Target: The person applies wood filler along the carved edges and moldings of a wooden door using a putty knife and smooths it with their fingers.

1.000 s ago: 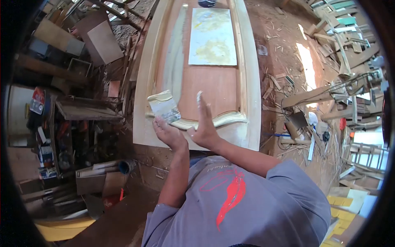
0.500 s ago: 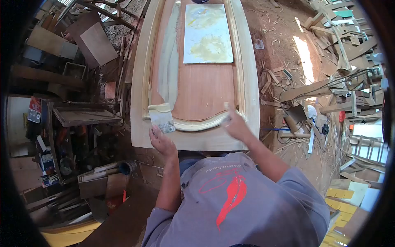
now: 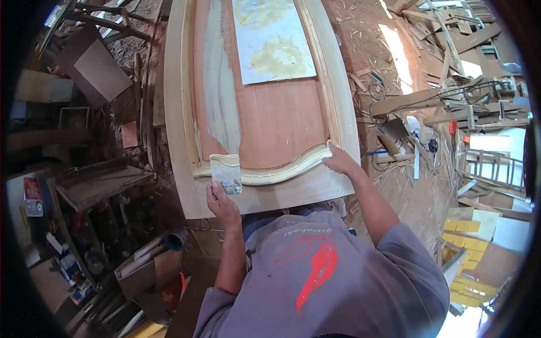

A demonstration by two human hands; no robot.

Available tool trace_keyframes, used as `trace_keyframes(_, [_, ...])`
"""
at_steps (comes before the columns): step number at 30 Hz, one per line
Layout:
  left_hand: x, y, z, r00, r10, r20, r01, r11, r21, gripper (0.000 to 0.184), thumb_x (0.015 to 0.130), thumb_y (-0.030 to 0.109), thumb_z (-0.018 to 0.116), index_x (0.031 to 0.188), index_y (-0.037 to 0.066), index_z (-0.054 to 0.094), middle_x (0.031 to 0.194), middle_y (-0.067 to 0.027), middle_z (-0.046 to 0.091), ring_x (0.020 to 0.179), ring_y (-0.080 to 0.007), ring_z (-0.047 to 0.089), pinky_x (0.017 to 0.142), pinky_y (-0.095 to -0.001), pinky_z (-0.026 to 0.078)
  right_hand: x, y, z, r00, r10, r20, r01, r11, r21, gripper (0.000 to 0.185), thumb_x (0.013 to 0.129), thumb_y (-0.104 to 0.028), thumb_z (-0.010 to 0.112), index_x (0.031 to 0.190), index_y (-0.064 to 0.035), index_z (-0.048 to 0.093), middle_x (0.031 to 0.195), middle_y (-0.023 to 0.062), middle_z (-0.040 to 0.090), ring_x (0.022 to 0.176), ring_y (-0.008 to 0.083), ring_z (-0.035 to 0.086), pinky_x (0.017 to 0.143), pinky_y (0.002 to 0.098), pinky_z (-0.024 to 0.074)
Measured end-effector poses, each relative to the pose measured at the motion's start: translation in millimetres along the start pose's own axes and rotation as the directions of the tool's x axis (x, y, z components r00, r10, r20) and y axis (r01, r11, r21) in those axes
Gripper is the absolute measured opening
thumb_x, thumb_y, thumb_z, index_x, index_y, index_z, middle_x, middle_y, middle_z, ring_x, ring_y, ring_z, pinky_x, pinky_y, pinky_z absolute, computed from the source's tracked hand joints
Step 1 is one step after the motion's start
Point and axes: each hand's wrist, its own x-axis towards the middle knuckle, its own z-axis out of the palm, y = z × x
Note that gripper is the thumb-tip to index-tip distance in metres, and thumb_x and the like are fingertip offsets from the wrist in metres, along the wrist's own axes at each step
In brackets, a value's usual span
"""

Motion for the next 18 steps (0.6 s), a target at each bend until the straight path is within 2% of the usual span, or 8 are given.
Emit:
trace_keyframes(3, [25, 1, -10, 0.999, -0.009, 0.044, 0.011, 0.999, -0.041, 0.032, 0.114, 0.026, 0.052, 0.093, 0.002, 0.056, 0.083, 0.0025, 0.05, 0.078, -0.0078, 0.044, 0.071, -0.0281, 0.041, -8, -47, 4, 0.974, 0.218, 0.069, -0.223, 0.97, 0.093, 0.099, 0.082, -0.022, 0.065, 0.163, 0.0134, 0.021, 0.096, 0.0239, 0.073, 0.072, 0.0262, 0.07, 0.063, 0.0379, 0.0566])
trace_keyframes(6, [53, 1, -22, 0.996, -0.01, 0.091, 0.013, 0.999, -0.036, 0.032, 0.114, 0.026, 0.053, 0.092, 0.003, 0.056, 0.083, 0.0031, 0.05, 0.079, -0.0072, 0.044, 0.071, -0.0279, 0.041, -11, -75, 13, 0.952, 0.303, 0.046, -0.307, 0.939, 0.156, 0.104, 0.079, -0.024, 0.067, 0.161, 0.0171, 0.019, 0.092, 0.0241, 0.073, 0.067, 0.0257, 0.069, 0.056, 0.0377, 0.0551])
trace_keyframes(9, [78, 5, -32, 0.991, -0.029, 0.131, 0.031, 0.999, -0.008, 0.031, 0.114, 0.025, 0.053, 0.092, 0.003, 0.057, 0.084, 0.0031, 0.05, 0.079, -0.0073, 0.044, 0.071, -0.0282, 0.041, -1, -74, 29, 0.94, 0.322, 0.11, -0.338, 0.916, 0.215, 0.107, 0.078, -0.025, 0.068, 0.161, 0.0185, 0.015, 0.088, 0.0237, 0.073, 0.066, 0.0267, 0.07, 0.056, 0.0389, 0.0561])
trace_keyframes(12, [102, 8, -38, 0.98, -0.057, 0.188, 0.061, 0.998, -0.016, 0.03, 0.114, 0.025, 0.052, 0.095, 0.003, 0.057, 0.089, 0.0026, 0.052, 0.084, -0.0075, 0.046, 0.076, -0.0283, 0.043, -5, -87, 53, 0.955, 0.29, 0.056, -0.296, 0.934, 0.199, 0.107, 0.077, -0.026, 0.067, 0.159, 0.0212, 0.018, 0.085, 0.0288, 0.072, 0.067, 0.0338, 0.072, 0.058, 0.0403, 0.0576])
trace_keyframes(15, [123, 7, -45, 0.963, -0.068, 0.26, 0.075, 0.997, -0.019, 0.031, 0.115, 0.026, 0.051, 0.096, 0.002, 0.058, 0.091, 0.0024, 0.053, 0.085, -0.0078, 0.047, 0.078, -0.0282, 0.044, -16, -115, 68, 0.951, 0.304, 0.05, -0.307, 0.933, 0.186, 0.107, 0.076, -0.027, 0.067, 0.158, 0.0214, 0.019, 0.085, 0.03, 0.073, 0.069, 0.0353, 0.073, 0.061, 0.0412, 0.0591])
trace_keyframes(18, [138, 4, -47, 0.949, -0.07, 0.309, 0.075, 0.997, -0.005, 0.031, 0.115, 0.026, 0.051, 0.098, 0.002, 0.059, 0.091, 0.0021, 0.054, 0.086, -0.008, 0.047, 0.078, -0.0283, 0.044, -29, -136, 80, 0.948, 0.294, 0.123, -0.31, 0.941, 0.133, 0.105, 0.076, -0.029, 0.067, 0.157, 0.0212, 0.024, 0.088, 0.0313, 0.073, 0.07, 0.0371, 0.074, 0.061, 0.043, 0.0594])
